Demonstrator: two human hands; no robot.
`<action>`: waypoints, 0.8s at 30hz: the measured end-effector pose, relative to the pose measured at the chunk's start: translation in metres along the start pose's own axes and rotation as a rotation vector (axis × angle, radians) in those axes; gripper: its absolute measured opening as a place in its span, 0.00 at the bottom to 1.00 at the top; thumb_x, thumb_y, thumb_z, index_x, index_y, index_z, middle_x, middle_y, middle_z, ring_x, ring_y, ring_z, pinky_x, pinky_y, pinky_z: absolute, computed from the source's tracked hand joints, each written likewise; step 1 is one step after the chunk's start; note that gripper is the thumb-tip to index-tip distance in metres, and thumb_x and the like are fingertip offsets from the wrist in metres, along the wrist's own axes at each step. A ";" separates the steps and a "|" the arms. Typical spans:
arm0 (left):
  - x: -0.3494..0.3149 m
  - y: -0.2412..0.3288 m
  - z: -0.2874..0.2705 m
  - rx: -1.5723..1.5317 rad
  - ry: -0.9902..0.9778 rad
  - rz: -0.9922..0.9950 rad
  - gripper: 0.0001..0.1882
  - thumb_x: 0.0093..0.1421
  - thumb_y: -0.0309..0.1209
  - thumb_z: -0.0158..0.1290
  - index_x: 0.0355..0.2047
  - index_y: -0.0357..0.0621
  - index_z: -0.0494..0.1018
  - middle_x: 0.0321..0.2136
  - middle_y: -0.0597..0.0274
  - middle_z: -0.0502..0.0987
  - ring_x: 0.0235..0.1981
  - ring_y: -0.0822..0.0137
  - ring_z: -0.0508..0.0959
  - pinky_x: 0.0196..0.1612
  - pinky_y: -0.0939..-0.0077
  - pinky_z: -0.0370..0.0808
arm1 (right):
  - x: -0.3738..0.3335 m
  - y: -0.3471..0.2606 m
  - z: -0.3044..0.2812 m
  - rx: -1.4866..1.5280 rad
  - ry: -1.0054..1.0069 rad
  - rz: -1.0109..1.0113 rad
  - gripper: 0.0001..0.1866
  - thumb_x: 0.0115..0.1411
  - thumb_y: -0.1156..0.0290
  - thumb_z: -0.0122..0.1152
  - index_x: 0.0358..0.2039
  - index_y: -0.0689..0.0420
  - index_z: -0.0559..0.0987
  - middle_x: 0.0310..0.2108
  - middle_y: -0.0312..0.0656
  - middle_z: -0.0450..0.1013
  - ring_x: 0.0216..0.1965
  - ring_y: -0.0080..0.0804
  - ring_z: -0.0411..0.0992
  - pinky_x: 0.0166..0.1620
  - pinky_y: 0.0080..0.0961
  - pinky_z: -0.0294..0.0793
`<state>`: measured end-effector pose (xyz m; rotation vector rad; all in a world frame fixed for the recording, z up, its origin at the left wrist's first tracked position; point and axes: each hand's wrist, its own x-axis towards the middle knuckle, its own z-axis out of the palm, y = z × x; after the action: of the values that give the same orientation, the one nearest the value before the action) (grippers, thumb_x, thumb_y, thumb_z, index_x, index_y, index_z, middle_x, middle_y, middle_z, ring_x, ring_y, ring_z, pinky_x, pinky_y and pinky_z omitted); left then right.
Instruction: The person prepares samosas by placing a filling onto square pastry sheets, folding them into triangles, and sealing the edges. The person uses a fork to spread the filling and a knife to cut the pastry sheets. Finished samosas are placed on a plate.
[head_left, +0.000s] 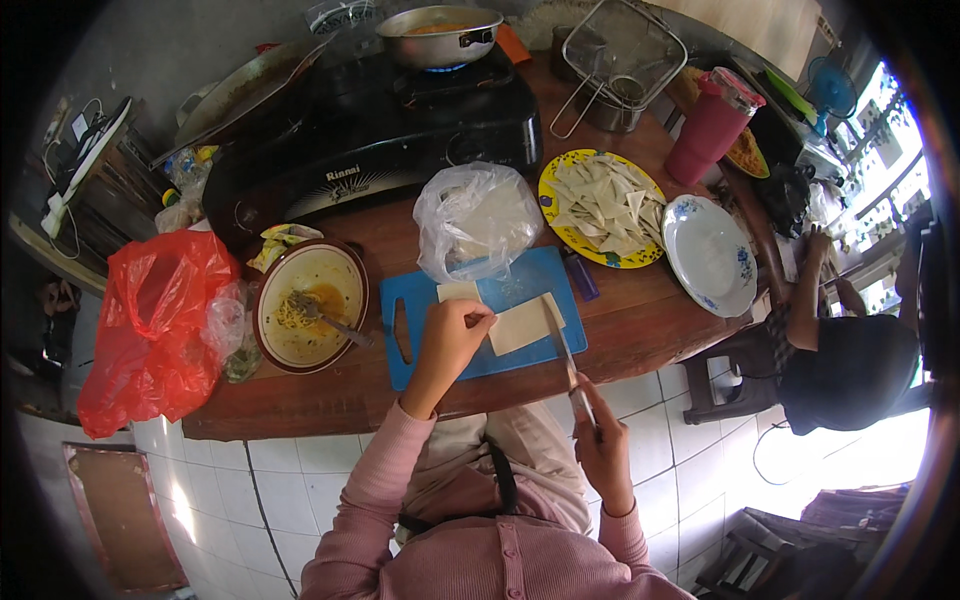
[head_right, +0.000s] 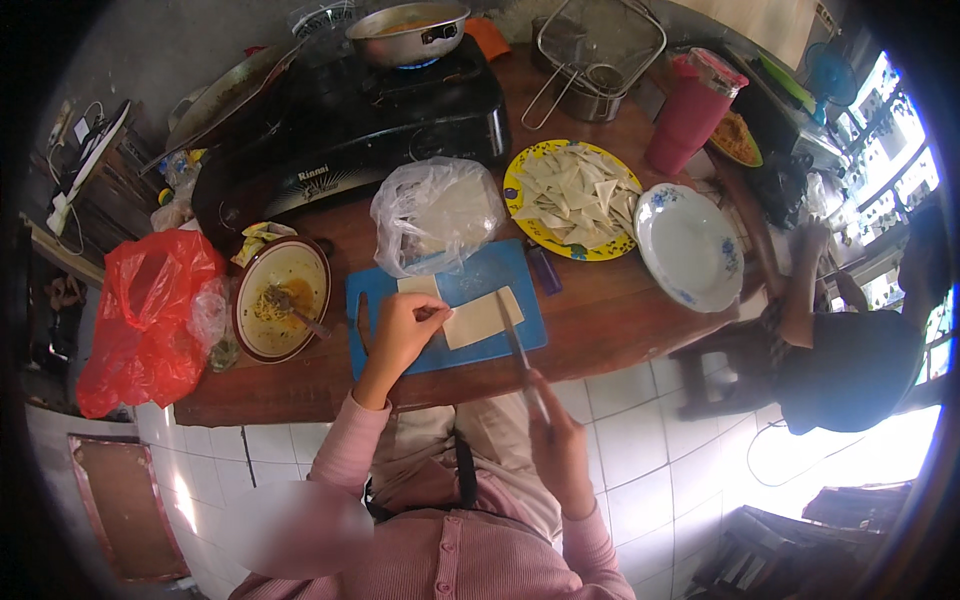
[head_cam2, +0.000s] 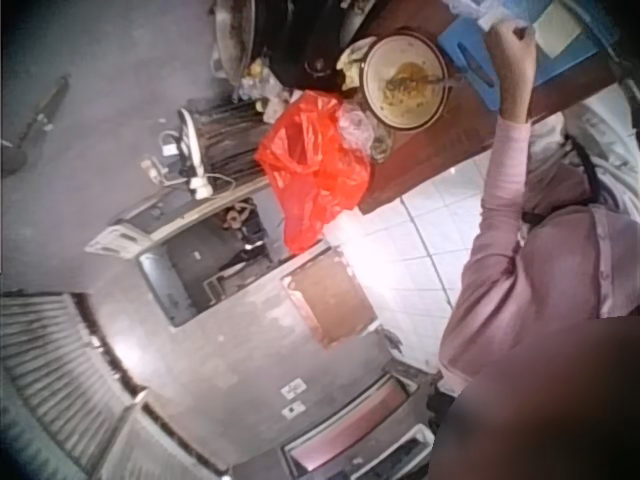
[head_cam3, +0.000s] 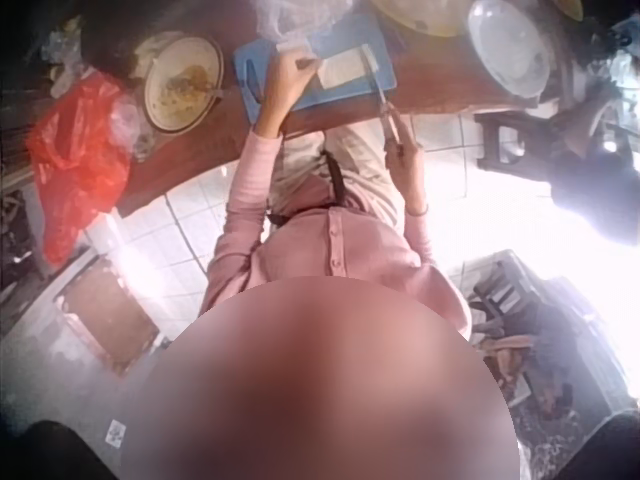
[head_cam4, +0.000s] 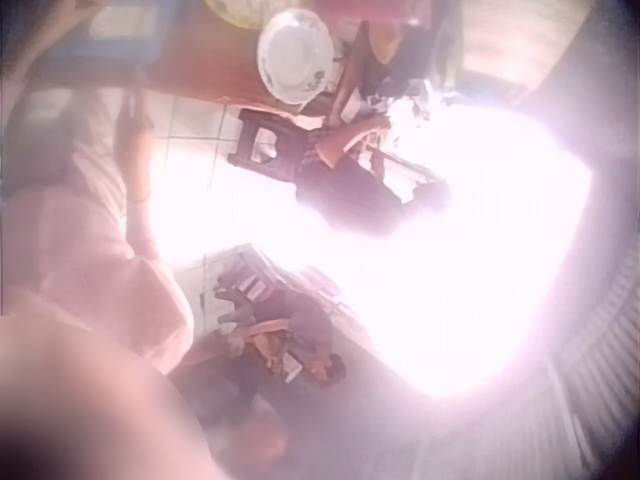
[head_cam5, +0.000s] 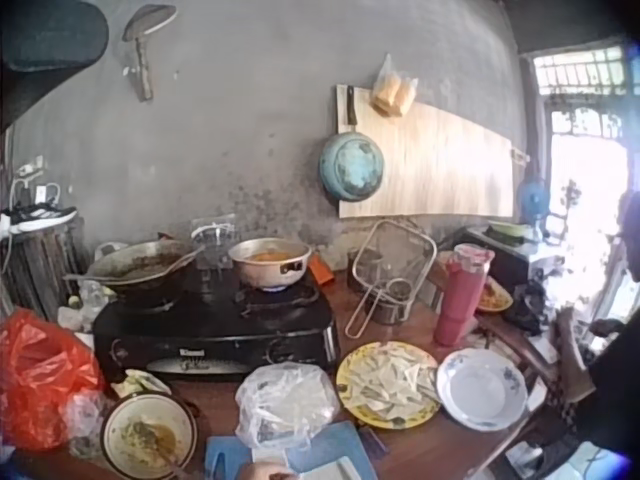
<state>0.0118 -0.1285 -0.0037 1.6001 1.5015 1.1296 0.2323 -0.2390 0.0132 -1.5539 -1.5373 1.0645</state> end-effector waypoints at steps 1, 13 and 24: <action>-0.003 0.000 -0.001 0.026 0.020 0.015 0.05 0.49 0.23 0.58 0.24 0.31 0.76 0.18 0.52 0.76 0.19 0.65 0.77 0.24 0.76 0.71 | 0.001 -0.001 0.004 -0.065 -0.007 -0.043 0.25 0.57 0.82 0.49 0.56 0.56 0.67 0.25 0.46 0.73 0.23 0.31 0.72 0.28 0.25 0.70; -0.046 0.019 0.029 0.492 0.064 0.398 0.12 0.55 0.22 0.50 0.40 0.29 0.70 0.44 0.46 0.69 0.47 0.51 0.71 0.48 0.64 0.70 | 0.011 -0.007 0.023 -0.336 0.004 -0.303 0.29 0.52 0.79 0.55 0.57 0.52 0.67 0.20 0.44 0.67 0.18 0.40 0.69 0.23 0.34 0.68; -0.052 0.010 0.038 0.611 0.031 0.384 0.18 0.54 0.22 0.48 0.45 0.23 0.67 0.48 0.43 0.67 0.52 0.48 0.67 0.54 0.62 0.67 | 0.014 -0.006 0.024 -0.403 -0.013 -0.340 0.28 0.52 0.77 0.55 0.56 0.53 0.67 0.18 0.42 0.66 0.14 0.38 0.67 0.19 0.32 0.67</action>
<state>0.0522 -0.1781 -0.0178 2.3724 1.7081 0.9334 0.2076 -0.2267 0.0071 -1.4614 -2.0277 0.5990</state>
